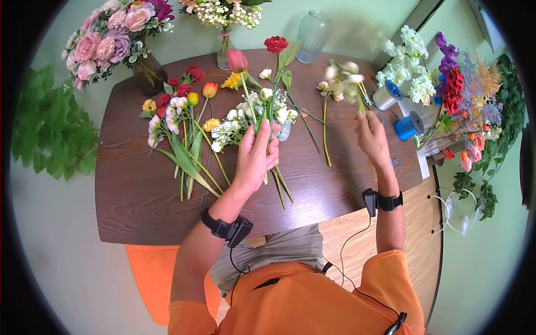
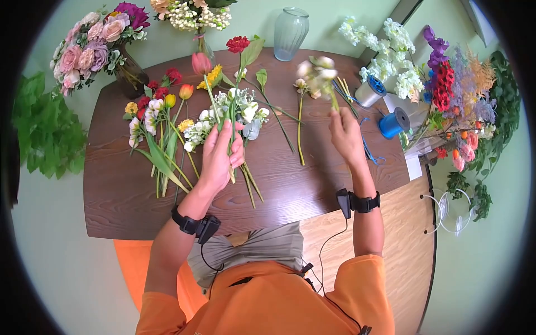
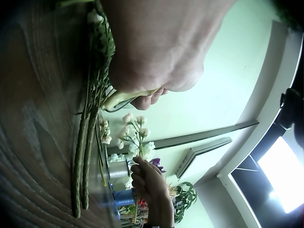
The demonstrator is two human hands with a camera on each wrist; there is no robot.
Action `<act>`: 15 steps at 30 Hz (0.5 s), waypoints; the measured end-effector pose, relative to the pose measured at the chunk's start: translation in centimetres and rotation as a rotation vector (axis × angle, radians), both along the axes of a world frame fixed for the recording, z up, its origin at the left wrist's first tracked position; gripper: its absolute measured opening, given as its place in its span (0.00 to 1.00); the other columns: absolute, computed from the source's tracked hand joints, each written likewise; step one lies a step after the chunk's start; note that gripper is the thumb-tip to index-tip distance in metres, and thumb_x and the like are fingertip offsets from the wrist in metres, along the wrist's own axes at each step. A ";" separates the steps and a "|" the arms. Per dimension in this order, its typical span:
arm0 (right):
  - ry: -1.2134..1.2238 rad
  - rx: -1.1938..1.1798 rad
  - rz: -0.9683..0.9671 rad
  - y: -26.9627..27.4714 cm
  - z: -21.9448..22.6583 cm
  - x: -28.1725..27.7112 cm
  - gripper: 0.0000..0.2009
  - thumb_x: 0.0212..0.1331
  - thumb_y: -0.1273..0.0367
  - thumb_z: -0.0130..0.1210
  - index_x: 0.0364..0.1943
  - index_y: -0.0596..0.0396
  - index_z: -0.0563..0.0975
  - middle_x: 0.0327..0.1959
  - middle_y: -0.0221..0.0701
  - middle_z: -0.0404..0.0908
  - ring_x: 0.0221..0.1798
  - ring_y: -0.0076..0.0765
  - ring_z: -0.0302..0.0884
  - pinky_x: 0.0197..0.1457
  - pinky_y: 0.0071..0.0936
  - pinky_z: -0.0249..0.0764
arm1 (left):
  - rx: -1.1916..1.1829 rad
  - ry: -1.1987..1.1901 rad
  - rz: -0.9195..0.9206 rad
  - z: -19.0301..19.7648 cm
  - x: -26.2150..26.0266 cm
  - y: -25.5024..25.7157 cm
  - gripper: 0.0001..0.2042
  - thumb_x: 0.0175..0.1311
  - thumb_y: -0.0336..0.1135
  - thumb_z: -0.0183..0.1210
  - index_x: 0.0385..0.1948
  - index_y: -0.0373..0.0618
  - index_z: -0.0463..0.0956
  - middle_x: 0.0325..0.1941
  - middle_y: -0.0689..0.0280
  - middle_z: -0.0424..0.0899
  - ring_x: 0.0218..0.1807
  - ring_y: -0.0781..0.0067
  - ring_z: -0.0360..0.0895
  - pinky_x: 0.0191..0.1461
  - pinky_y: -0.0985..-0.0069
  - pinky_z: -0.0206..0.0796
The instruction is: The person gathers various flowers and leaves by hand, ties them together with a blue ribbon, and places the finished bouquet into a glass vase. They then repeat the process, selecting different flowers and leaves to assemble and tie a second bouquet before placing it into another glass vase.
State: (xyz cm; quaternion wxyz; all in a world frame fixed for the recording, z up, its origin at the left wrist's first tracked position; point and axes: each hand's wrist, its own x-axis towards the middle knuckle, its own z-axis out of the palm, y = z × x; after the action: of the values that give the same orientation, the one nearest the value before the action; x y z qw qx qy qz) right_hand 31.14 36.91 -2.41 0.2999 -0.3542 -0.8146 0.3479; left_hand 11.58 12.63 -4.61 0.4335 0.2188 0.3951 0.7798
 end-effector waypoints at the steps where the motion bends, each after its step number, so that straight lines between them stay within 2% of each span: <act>1: 0.182 -0.272 -0.068 -0.2 0.3 -0.3 0.13 0.76 0.61 0.52 0.42 0.57 0.78 0.19 0.24 0.69 0.21 0.20 0.63 0.24 0.24 0.61 | -0.001 -0.008 -0.002 0.0 0.0 0.0 0.16 0.84 0.45 0.42 0.48 0.41 0.70 0.24 0.74 0.63 0.19 0.87 0.57 0.21 0.84 0.52; 2: 0.162 -0.299 -0.087 -0.3 0.8 -0.3 0.14 0.77 0.59 0.48 0.44 0.55 0.78 0.20 0.16 0.63 0.23 0.13 0.60 0.23 0.19 0.57 | -0.002 -0.009 -0.003 0.0 0.1 0.0 0.16 0.84 0.45 0.42 0.48 0.41 0.70 0.24 0.74 0.63 0.19 0.87 0.57 0.21 0.84 0.52; 5: 0.210 -0.304 -0.132 -0.4 0.9 -1.8 0.15 0.78 0.59 0.46 0.44 0.56 0.78 0.20 0.15 0.61 0.21 0.14 0.57 0.22 0.20 0.56 | 0.009 -0.011 -0.007 0.0 0.1 0.0 0.16 0.84 0.46 0.42 0.48 0.41 0.70 0.24 0.74 0.63 0.19 0.87 0.57 0.21 0.84 0.51; 6: 0.153 -0.183 -0.094 1.8 -1.4 -1.9 0.16 0.77 0.59 0.47 0.46 0.58 0.79 0.18 0.20 0.69 0.17 0.21 0.66 0.22 0.27 0.66 | 0.005 -0.011 -0.007 0.0 0.1 0.0 0.16 0.84 0.46 0.42 0.48 0.41 0.70 0.24 0.74 0.63 0.19 0.87 0.57 0.21 0.84 0.51; 7: 0.155 -0.182 -0.098 2.6 -2.3 -2.7 0.16 0.77 0.59 0.47 0.46 0.58 0.79 0.18 0.20 0.69 0.17 0.21 0.66 0.22 0.27 0.66 | 0.001 -0.010 -0.008 0.0 0.1 0.0 0.16 0.84 0.46 0.42 0.48 0.41 0.70 0.24 0.74 0.63 0.19 0.87 0.57 0.21 0.84 0.51; 9: -0.100 -0.031 -0.119 3.3 -3.3 -4.5 0.19 0.73 0.55 0.51 0.42 0.60 0.81 0.19 0.33 0.81 0.19 0.36 0.80 0.31 0.36 0.77 | -0.003 -0.012 -0.010 0.0 0.2 0.0 0.16 0.84 0.46 0.43 0.48 0.41 0.70 0.24 0.74 0.63 0.19 0.87 0.57 0.21 0.84 0.51; 10: -0.095 -0.030 -0.122 3.9 -3.8 -5.2 0.19 0.73 0.55 0.51 0.42 0.60 0.81 0.19 0.33 0.81 0.19 0.36 0.80 0.31 0.36 0.77 | -0.009 -0.016 -0.009 0.0 0.1 0.0 0.16 0.84 0.46 0.43 0.48 0.41 0.70 0.24 0.74 0.63 0.18 0.87 0.57 0.21 0.84 0.51; 12: -0.403 -0.047 -0.061 4.4 -3.9 -6.7 0.23 0.69 0.52 0.53 0.35 0.61 0.82 0.22 0.46 0.84 0.28 0.47 0.88 0.40 0.42 0.81 | -0.010 -0.013 -0.009 -0.2 0.1 0.1 0.16 0.84 0.46 0.43 0.48 0.41 0.70 0.24 0.74 0.63 0.18 0.87 0.57 0.21 0.84 0.51; 13: -0.397 -0.044 -0.061 4.3 -3.7 -7.2 0.23 0.69 0.52 0.53 0.35 0.61 0.82 0.22 0.46 0.84 0.28 0.47 0.88 0.40 0.42 0.81 | -0.013 -0.017 -0.004 -0.2 0.0 0.0 0.16 0.84 0.46 0.43 0.48 0.41 0.70 0.24 0.74 0.63 0.18 0.87 0.57 0.21 0.84 0.51; 15: -0.562 0.018 -0.039 3.8 -2.9 -7.9 0.22 0.67 0.53 0.52 0.32 0.61 0.83 0.19 0.44 0.83 0.27 0.49 0.87 0.42 0.43 0.82 | -0.009 -0.017 0.002 -0.1 -0.1 0.0 0.16 0.84 0.46 0.42 0.48 0.41 0.70 0.24 0.74 0.63 0.18 0.87 0.57 0.21 0.84 0.51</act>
State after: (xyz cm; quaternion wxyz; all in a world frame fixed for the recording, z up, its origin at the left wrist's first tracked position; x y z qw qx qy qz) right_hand 23.22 40.68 -5.32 0.0721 -0.4495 -0.8620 0.2229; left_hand 11.52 12.60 -4.71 0.4371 0.2101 0.3952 0.7802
